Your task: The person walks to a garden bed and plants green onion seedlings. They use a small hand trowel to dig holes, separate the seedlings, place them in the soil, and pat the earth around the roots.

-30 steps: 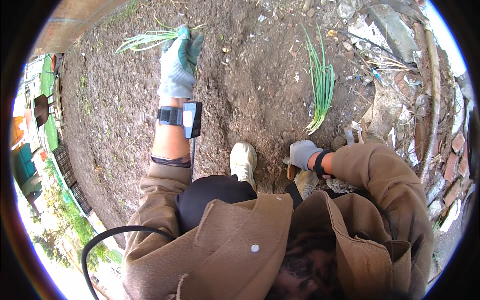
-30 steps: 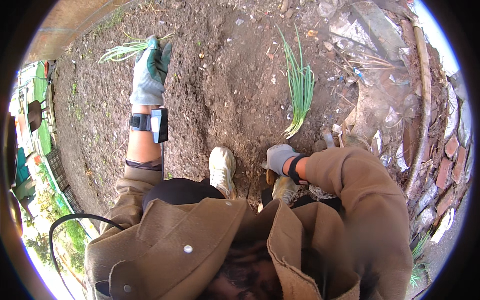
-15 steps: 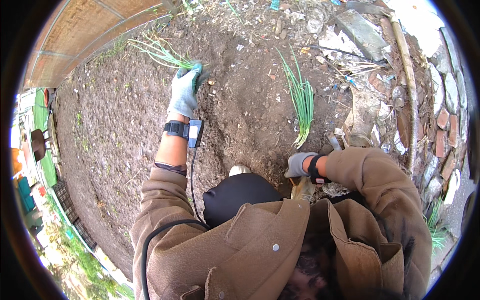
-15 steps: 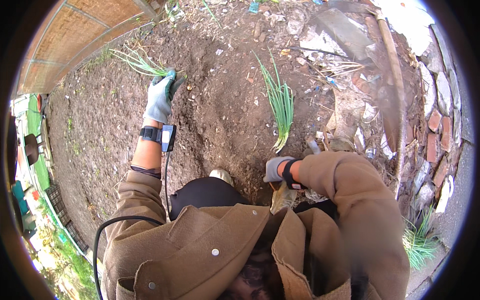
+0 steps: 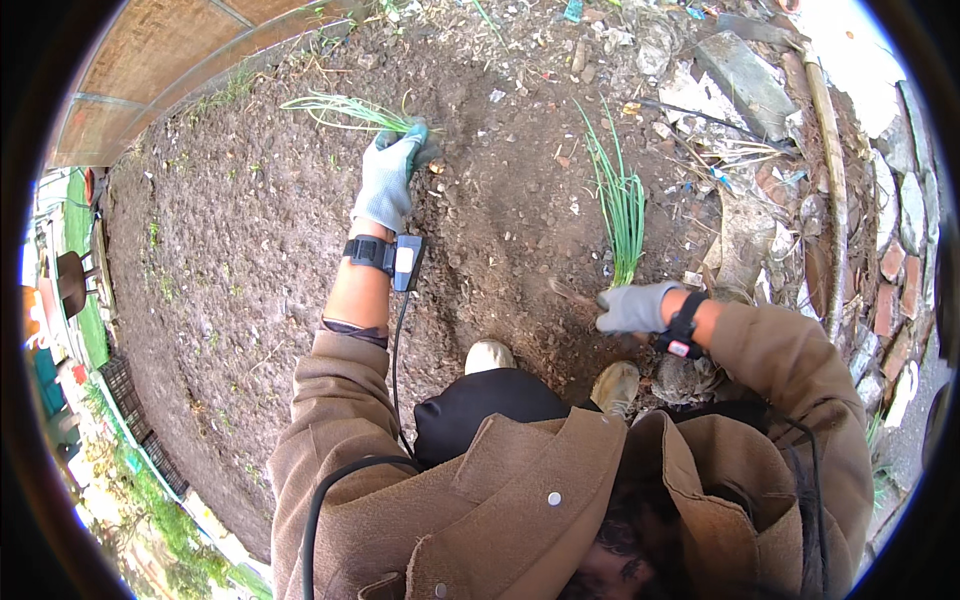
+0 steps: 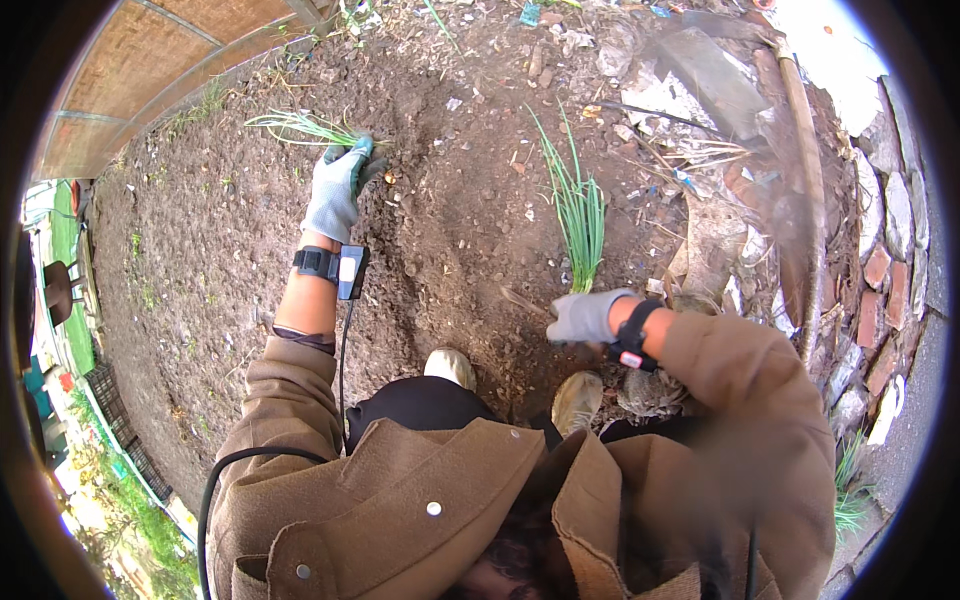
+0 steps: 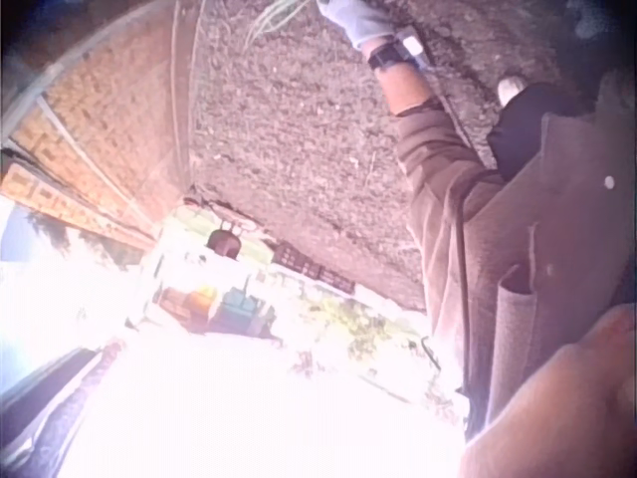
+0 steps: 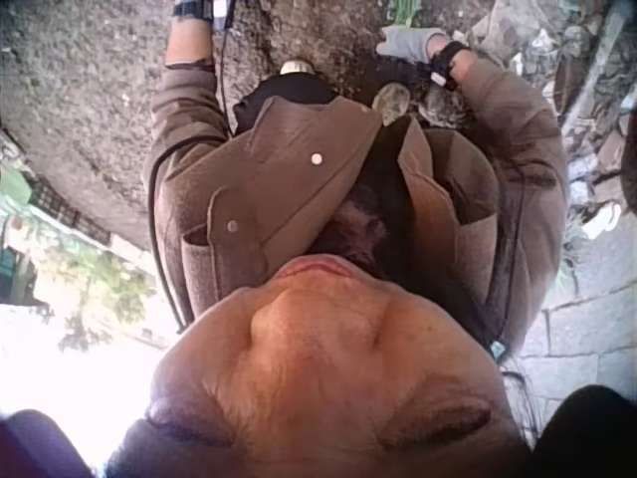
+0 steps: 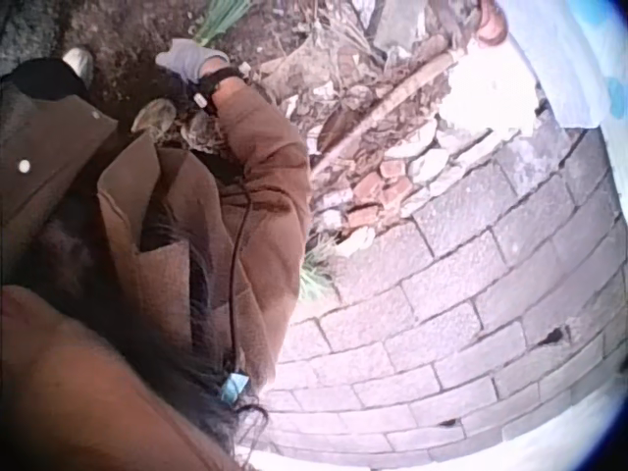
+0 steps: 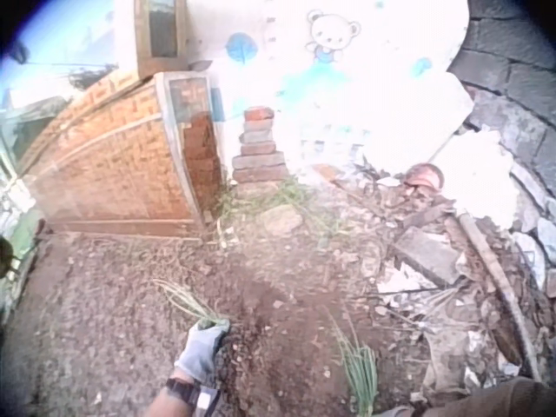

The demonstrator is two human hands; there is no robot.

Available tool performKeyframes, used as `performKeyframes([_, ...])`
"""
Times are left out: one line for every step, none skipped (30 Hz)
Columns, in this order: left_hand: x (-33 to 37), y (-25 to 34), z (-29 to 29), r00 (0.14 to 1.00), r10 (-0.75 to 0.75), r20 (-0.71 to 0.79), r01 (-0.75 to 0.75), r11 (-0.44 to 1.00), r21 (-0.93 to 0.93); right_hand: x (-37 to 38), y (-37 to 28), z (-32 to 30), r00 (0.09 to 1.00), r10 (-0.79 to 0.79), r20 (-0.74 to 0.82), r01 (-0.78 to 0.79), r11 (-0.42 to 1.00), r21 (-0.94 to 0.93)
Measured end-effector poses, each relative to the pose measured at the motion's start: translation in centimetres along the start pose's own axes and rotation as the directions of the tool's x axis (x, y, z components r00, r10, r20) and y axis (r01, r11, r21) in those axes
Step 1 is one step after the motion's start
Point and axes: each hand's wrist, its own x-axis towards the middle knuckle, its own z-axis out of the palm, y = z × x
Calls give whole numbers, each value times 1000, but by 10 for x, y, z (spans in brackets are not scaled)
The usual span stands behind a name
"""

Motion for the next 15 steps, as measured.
performKeyframes([5,5,-3,1000,0,0,0,1000,28,-11,-4,-11,992,-31,-123,26,999,-40])
performKeyframes([10,10,-4,1000,25,-17,-24,997,67,-16,-8,-27,987,-28,-155,0,984,-179])
performKeyframes([12,18,-9,997,69,32,-71,996,60,-21,-10,-44,979,-80,-190,37,974,-221])
performKeyframes([15,28,-14,996,94,5,-94,993,73,-26,-11,-61,964,-21,-264,-26,984,-174])
performKeyframes([15,39,-20,993,119,-25,-117,990,85,-26,-14,-76,939,-6,-343,-37,992,-119])
performKeyframes([13,52,-28,982,181,-48,-177,981,76,-25,-16,-86,847,-110,-520,56,991,-120])
performKeyframes([9,65,-37,969,244,-49,-241,969,51,-22,-16,-105,804,-177,-568,109,982,-153])
performKeyframes([3,79,-49,950,304,-75,-304,953,13,-14,-19,-120,793,-165,-587,58,979,-196])
performKeyframes([-5,92,-61,922,380,-78,-384,923,-34,-6,-20,-131,775,-154,-614,8,972,-233])
performKeyframes([-16,104,-74,900,408,-154,-412,911,9,2,-19,-138,768,-182,-614,24,966,-257])
performKeyframes([-28,115,-86,869,450,-207,-450,892,46,10,-18,-145,763,-196,-615,25,961,-276])
performKeyframes([-40,123,-99,846,486,-218,-494,869,22,18,-17,-150,767,-193,-612,9,957,-291])
performKeyframes([-51,131,-110,827,485,-286,-493,869,48,27,-16,-155,772,-207,-602,20,953,-301])
performKeyframes([-63,135,-120,816,488,-309,-495,867,62,36,-15,-159,784,-201,-588,16,952,-305])
performKeyframes([-76,137,-128,808,501,-309,-509,859,59,44,-15,-162,793,-196,-577,13,952,-306])
